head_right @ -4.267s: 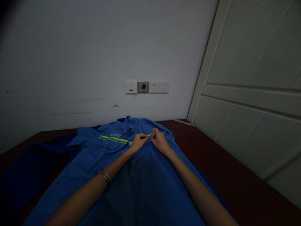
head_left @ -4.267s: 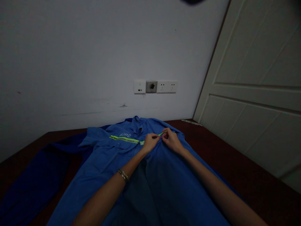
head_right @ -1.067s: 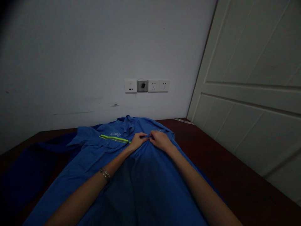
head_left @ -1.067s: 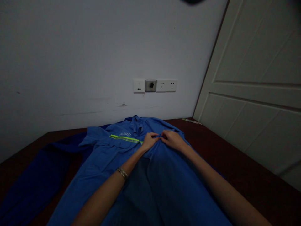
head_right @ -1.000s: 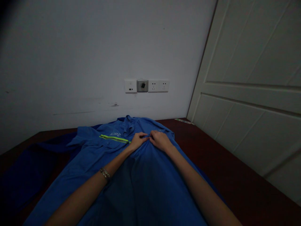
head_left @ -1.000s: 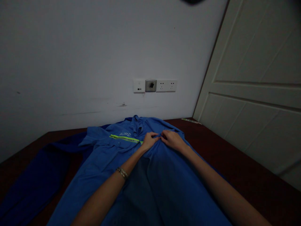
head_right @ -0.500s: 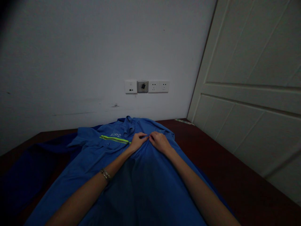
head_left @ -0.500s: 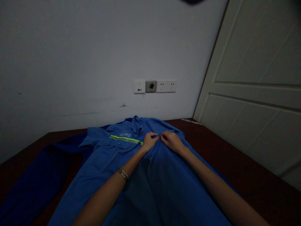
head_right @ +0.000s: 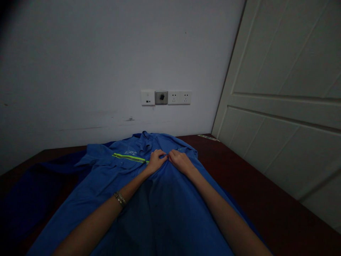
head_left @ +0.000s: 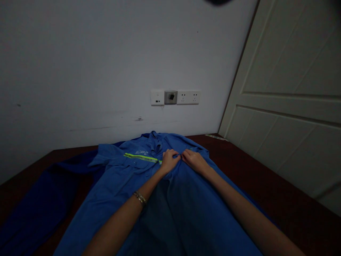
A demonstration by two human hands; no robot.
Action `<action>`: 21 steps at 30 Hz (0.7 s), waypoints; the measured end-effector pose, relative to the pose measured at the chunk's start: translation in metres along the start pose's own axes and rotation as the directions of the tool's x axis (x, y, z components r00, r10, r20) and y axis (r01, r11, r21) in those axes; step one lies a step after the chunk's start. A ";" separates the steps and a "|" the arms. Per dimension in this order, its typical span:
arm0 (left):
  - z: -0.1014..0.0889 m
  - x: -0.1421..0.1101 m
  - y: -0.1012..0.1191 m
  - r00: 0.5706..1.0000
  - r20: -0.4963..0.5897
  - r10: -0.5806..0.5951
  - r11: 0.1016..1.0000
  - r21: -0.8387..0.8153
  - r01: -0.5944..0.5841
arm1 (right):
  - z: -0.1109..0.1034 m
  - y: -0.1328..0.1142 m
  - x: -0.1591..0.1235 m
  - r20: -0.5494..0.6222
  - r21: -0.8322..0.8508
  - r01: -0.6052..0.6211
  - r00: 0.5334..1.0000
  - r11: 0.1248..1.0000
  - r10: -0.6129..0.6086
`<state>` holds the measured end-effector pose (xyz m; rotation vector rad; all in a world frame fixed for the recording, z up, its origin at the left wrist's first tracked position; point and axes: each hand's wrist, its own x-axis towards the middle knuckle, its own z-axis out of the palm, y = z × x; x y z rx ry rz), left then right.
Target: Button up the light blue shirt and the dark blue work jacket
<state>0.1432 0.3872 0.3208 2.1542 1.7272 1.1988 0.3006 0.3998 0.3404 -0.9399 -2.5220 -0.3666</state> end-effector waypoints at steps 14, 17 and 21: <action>-0.004 0.000 0.003 0.999 0.045 0.012 1.000 -0.013 -0.012 | -0.017 0.014 -0.007 -0.039 0.096 0.060 0.998 0.994 -0.057; -0.003 0.000 0.000 1.000 0.028 0.013 0.999 -0.034 -0.012 | -0.015 0.018 -0.007 -0.028 0.092 0.051 0.998 0.994 -0.049; -0.003 0.000 -0.002 1.000 0.028 0.009 0.998 -0.059 -0.007 | -0.012 0.017 -0.007 -0.055 0.165 -0.034 0.998 0.986 0.044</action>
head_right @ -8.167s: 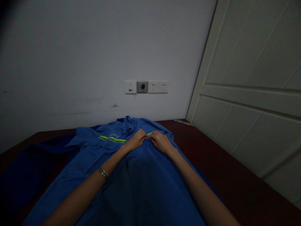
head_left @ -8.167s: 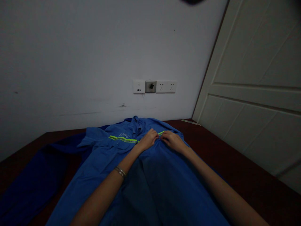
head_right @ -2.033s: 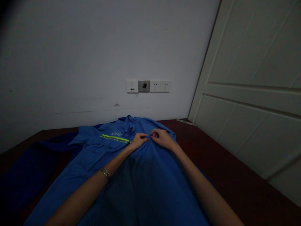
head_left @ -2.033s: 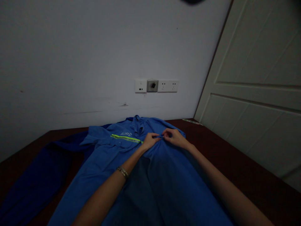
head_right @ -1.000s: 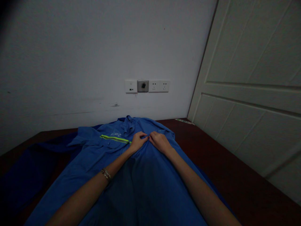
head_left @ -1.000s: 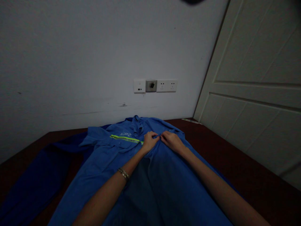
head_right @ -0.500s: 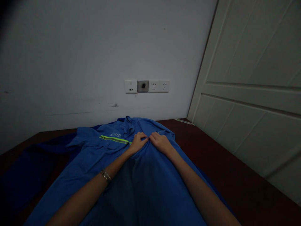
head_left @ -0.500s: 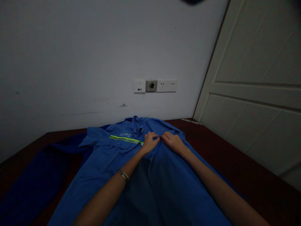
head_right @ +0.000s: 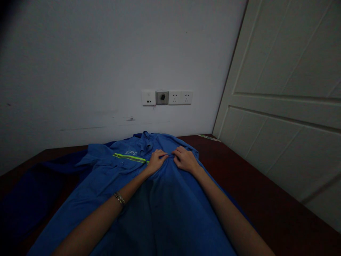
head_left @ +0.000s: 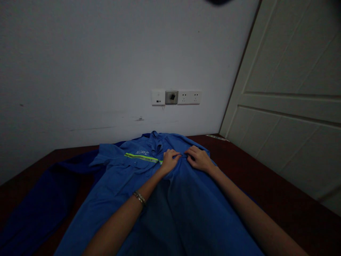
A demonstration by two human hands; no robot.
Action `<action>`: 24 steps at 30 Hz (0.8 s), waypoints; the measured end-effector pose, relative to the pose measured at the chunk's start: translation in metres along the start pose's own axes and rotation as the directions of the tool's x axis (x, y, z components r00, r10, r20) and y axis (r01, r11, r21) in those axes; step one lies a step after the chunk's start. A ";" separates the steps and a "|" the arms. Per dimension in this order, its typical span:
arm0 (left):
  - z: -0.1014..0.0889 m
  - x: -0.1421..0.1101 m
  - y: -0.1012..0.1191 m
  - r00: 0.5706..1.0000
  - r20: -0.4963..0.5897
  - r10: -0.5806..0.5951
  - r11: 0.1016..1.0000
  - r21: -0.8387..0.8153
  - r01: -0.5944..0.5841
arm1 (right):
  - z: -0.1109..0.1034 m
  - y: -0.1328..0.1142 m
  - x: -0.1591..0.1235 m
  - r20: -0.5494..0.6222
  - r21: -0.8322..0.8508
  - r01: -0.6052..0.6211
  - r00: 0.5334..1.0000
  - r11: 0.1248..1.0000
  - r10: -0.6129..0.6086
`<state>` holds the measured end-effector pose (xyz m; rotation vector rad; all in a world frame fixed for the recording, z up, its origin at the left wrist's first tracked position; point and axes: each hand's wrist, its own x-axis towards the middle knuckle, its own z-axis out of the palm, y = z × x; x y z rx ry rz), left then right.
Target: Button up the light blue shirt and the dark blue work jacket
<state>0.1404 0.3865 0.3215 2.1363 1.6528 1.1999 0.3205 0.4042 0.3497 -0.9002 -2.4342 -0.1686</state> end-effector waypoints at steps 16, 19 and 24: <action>-0.022 0.004 0.021 0.977 0.082 0.197 0.976 0.078 -0.203 | -0.002 -0.003 0.007 0.211 0.078 -0.124 0.972 0.989 0.105; -0.051 0.007 0.035 0.973 0.056 0.226 0.970 0.084 -0.230 | 0.000 -0.005 0.006 0.254 0.027 -0.136 0.959 0.990 0.125; -0.103 -0.013 0.020 0.974 0.149 0.170 0.968 0.159 -0.193 | 0.001 -0.008 0.006 0.259 0.014 -0.170 0.952 0.985 0.161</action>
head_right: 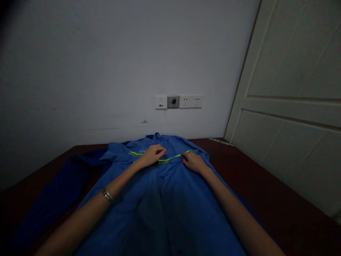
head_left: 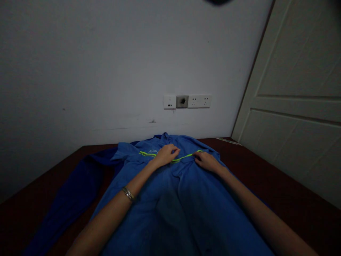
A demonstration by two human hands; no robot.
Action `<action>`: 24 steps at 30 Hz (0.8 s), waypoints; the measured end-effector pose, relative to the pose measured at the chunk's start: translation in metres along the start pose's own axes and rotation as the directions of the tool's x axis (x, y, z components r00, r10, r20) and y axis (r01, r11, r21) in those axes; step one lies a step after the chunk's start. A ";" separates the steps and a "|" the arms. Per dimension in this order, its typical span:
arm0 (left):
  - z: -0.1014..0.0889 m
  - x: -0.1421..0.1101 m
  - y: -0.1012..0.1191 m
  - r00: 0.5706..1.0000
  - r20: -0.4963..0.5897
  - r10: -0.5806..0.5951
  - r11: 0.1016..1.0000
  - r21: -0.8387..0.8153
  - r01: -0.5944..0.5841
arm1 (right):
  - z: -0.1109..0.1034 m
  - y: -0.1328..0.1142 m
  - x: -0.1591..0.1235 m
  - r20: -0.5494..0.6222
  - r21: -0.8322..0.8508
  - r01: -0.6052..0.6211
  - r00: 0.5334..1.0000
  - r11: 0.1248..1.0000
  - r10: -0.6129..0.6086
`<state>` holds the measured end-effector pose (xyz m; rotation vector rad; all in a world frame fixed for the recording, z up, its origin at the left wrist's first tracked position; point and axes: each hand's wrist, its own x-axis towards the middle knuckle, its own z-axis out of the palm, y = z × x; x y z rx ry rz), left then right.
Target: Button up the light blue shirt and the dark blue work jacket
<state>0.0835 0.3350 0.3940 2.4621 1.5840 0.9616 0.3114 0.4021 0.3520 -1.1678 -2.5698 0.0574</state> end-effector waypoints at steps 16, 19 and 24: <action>-0.010 -0.125 -0.034 0.975 0.126 -0.185 0.983 0.033 0.182 | 0.010 -0.121 -0.019 0.115 0.004 0.114 0.987 0.993 -0.114; 0.002 -0.128 -0.029 0.972 0.082 -0.221 0.970 0.125 0.210 | 0.014 -0.121 -0.022 0.187 -0.057 0.091 0.979 0.994 -0.078; 0.014 -0.119 -0.027 0.940 0.010 -0.340 0.933 0.129 0.336 | 0.017 -0.121 -0.028 0.163 -0.043 0.071 0.985 0.997 -0.063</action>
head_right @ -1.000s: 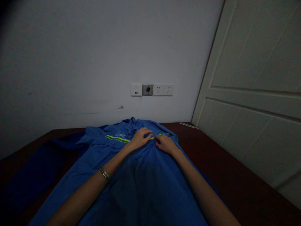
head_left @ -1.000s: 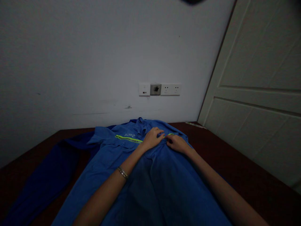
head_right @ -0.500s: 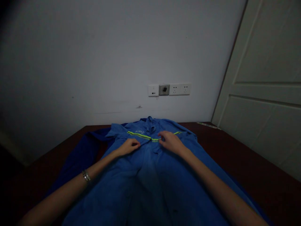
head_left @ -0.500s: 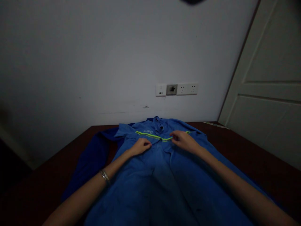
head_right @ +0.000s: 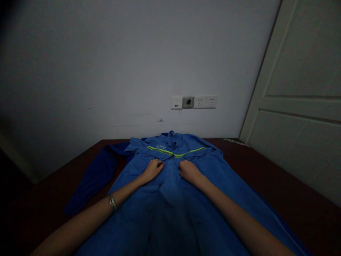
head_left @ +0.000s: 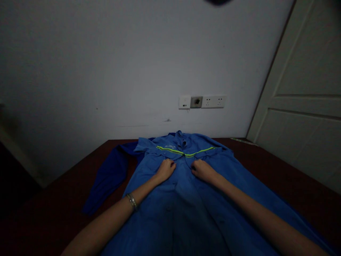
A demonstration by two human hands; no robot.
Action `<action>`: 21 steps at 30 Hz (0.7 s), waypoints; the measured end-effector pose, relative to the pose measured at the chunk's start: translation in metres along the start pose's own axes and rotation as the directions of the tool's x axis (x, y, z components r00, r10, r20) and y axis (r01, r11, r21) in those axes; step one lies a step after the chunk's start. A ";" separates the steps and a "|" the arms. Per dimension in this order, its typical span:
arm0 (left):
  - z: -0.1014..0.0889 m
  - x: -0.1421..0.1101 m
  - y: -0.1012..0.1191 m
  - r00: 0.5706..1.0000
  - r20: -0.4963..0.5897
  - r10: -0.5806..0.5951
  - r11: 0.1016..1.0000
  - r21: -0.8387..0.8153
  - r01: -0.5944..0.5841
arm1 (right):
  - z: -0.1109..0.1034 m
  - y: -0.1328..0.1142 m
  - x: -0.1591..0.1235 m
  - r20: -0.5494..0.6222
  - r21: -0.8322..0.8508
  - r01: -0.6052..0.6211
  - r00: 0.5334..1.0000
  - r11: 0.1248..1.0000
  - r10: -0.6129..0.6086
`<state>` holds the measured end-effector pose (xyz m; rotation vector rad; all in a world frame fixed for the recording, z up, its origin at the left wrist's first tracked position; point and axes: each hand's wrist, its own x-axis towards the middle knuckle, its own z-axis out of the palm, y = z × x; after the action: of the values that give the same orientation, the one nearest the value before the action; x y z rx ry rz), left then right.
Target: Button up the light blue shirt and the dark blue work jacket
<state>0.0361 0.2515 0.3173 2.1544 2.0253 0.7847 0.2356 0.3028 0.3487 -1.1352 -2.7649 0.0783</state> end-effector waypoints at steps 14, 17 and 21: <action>0.012 0.009 -0.001 0.980 -0.195 -0.041 0.988 -0.153 0.011 | 0.026 0.022 0.018 -0.160 0.885 -0.031 0.917 0.465 0.366; 0.007 0.007 0.009 0.944 -0.311 0.110 0.977 -0.142 -0.161 | 0.021 0.020 0.024 -0.123 0.945 -0.007 0.919 0.328 0.373; 0.006 0.007 0.020 0.922 -0.325 0.210 0.951 -0.151 -0.270 | 0.016 0.017 0.029 -0.078 0.982 0.005 0.921 0.190 0.382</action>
<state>0.0570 0.2574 0.3227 2.3129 1.7256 1.3662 0.2246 0.3355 0.3344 -0.8919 -1.5478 1.3603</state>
